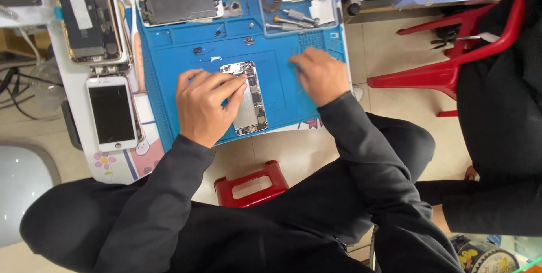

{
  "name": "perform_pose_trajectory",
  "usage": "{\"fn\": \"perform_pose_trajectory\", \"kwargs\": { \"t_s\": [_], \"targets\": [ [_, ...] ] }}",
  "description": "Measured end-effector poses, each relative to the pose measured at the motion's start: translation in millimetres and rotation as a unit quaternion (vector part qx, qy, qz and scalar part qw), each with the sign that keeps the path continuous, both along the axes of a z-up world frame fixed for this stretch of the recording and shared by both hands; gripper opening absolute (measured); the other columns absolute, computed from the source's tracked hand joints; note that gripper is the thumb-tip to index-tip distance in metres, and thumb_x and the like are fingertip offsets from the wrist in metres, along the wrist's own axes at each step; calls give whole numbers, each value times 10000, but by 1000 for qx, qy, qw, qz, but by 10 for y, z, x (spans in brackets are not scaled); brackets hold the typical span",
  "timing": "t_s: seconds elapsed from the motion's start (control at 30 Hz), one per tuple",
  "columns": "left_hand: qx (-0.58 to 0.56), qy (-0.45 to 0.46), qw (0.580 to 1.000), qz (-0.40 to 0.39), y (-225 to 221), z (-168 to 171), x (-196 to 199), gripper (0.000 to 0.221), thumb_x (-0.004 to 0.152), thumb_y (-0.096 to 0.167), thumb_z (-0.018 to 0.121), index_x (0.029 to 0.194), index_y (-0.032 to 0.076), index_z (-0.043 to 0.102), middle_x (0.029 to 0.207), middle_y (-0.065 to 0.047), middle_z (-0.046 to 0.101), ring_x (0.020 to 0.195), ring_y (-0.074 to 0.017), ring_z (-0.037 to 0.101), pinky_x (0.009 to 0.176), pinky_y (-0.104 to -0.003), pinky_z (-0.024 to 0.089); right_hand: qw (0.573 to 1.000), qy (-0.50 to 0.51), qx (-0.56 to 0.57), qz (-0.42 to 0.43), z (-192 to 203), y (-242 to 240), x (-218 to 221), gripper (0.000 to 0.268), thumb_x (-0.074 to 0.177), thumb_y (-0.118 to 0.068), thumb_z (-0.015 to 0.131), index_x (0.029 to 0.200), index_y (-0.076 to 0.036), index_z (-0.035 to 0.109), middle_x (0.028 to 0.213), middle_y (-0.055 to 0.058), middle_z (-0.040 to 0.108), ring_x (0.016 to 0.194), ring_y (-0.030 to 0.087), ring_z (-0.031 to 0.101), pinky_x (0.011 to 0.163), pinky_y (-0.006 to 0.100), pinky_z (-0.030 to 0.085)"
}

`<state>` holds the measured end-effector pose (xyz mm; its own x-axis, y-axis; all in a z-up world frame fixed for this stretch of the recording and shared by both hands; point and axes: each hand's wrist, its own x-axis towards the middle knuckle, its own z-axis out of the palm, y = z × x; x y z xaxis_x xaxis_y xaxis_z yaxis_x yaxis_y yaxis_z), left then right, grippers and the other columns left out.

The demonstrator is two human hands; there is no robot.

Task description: The person uses a screwdriver to remove screws from the internal metal bracket of a disassembled smartphone. They then use tweezers to carefully lift and remove a small component from the phone's chassis, placing it on the blue work mat.

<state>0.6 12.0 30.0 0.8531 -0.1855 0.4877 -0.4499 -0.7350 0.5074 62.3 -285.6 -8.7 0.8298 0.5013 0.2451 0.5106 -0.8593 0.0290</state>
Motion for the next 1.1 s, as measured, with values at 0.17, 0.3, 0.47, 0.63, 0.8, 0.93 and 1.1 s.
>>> {"fn": "perform_pose_trajectory", "kwargs": {
  "t_s": [0.17,0.3,0.47,0.63,0.8,0.93,1.1],
  "targets": [
    [-16,27,1000,1,10,-96,-37,128,1018,236,757,1112,238,845,935,48,774,888,-202,734,989,-449,515,998,59,-35,-14,159,161,-58,205,916,-151,768,1102,-235,747,951,-39,667,885,166,712,699,322,632],
    [-63,17,998,-19,44,-82,-57,84,942,197,823,1020,224,840,846,52,738,815,-238,718,912,-442,528,976,190,-108,6,648,319,-8,657,897,-124,809,1482,-240,533,1054,53,703,899,248,757,783,483,647],
    [-92,9,995,-30,-104,83,-111,33,918,212,870,935,195,847,871,48,759,812,-196,711,870,-416,491,991,116,58,-14,503,3,794,271,1071,-174,560,1279,-153,733,1080,69,748,972,293,710,733,484,603],
    [-95,13,995,-20,-107,69,-119,46,955,181,850,921,154,834,916,22,761,863,-192,692,874,-419,446,999,40,26,-16,31,-194,1343,202,1029,-224,736,1198,-133,799,1104,40,698,1070,295,599,592,480,578],
    [-25,73,996,37,-131,-30,-137,121,1001,185,779,1101,176,847,1012,24,773,943,-248,707,844,-448,498,1000,-13,10,5,-124,-201,1424,104,918,-210,838,1002,-150,823,950,18,716,1020,286,602,617,455,583],
    [-15,138,988,70,-131,-252,-95,87,977,220,809,1040,187,859,967,32,777,833,-257,688,697,-429,485,1000,3,8,-3,69,-258,1363,77,969,-239,805,1002,-172,790,962,13,750,961,264,605,765,440,518],
    [1,121,988,96,17,-338,133,177,1030,254,701,944,196,844,872,-64,777,736,-362,667,587,-478,456,895,82,439,-6,892,-302,934,112,1041,-87,721,1131,-54,780,1050,123,770,679,158,681,659,320,586]
  ]
}}
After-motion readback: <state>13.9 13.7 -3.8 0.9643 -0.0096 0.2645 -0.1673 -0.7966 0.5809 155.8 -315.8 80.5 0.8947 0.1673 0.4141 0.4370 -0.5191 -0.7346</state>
